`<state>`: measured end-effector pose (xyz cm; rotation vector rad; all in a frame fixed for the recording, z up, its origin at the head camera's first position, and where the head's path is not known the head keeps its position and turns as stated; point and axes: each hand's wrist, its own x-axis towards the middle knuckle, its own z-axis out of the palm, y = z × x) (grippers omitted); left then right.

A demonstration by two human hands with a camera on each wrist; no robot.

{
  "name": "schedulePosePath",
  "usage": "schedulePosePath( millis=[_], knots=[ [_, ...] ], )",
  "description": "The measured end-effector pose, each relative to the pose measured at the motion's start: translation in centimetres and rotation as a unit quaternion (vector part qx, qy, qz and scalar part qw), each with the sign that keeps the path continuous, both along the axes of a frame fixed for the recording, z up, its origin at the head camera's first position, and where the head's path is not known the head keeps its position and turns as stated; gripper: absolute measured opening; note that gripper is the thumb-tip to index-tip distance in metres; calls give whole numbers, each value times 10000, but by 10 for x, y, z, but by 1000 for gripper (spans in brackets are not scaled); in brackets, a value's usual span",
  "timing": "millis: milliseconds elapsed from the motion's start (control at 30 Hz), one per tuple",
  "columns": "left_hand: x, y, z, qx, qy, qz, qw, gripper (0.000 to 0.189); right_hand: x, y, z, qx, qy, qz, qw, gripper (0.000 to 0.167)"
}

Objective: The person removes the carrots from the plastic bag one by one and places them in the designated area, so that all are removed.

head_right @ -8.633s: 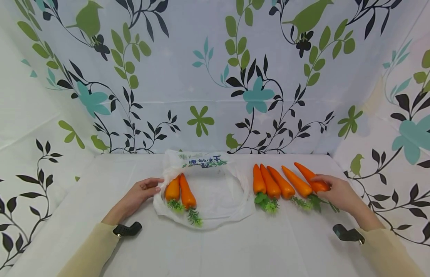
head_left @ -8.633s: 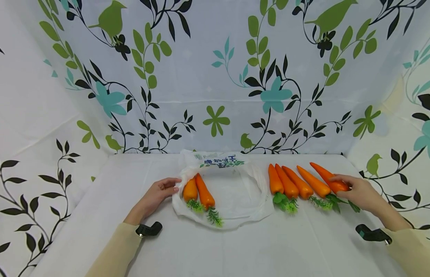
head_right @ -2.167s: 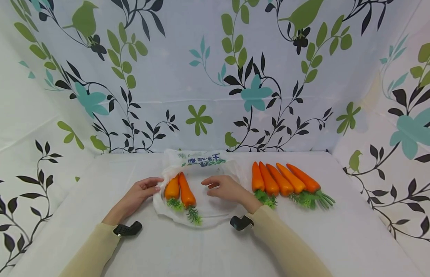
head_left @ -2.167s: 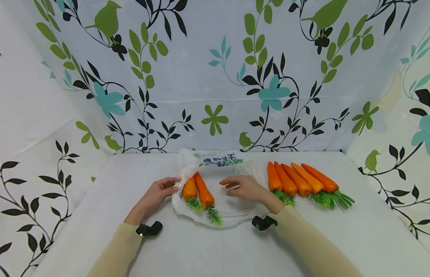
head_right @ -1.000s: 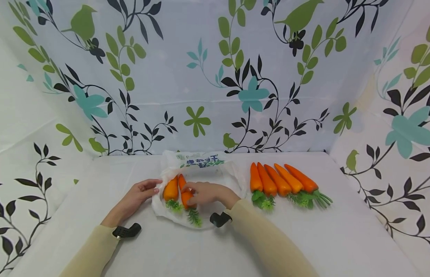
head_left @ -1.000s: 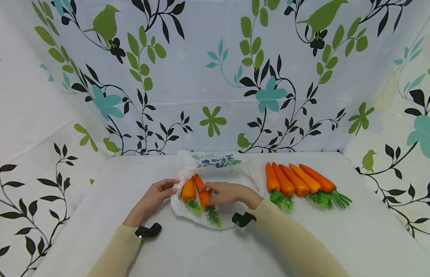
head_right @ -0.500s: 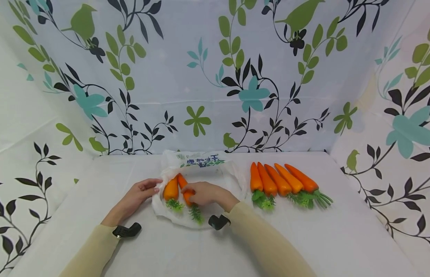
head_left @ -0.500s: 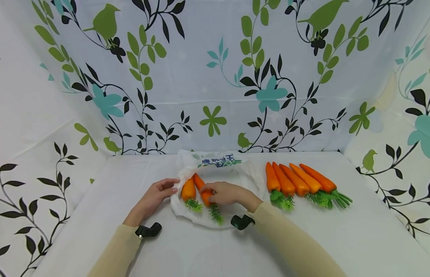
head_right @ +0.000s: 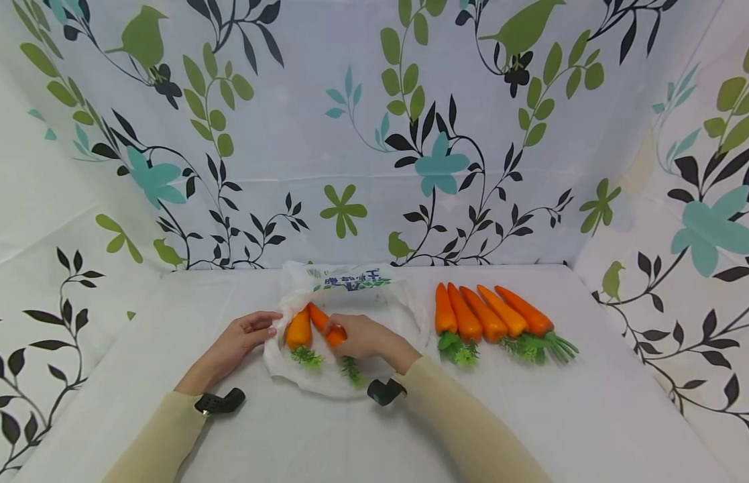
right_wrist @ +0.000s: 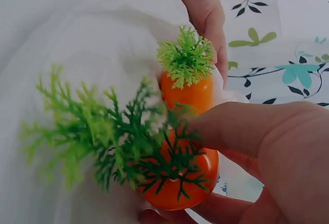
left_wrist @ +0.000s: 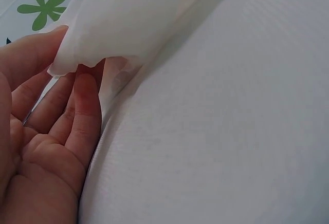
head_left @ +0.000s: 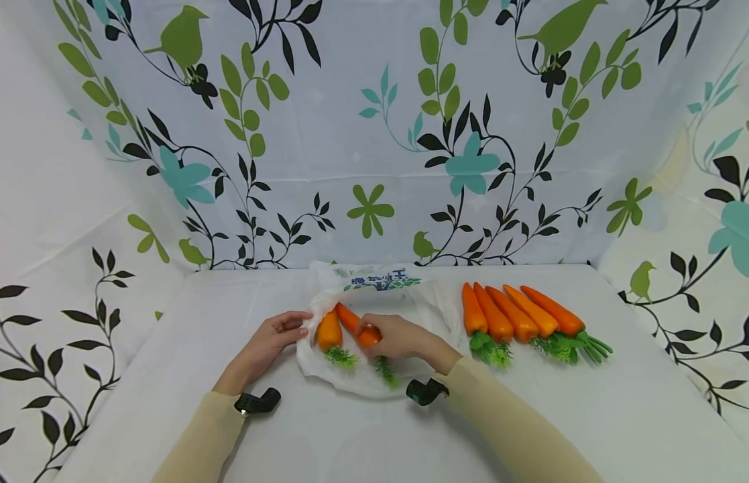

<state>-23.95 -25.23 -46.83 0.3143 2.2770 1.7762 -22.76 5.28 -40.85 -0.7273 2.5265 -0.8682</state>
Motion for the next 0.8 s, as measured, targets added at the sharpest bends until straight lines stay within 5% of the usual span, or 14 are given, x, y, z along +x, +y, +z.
schedulePosePath(
  millis=[800],
  knots=[
    [-1, -2, -2, -145, 63, 28, 9999, 48, 2, 36, -3, -331, 420, 24, 9986, 26]
  ],
)
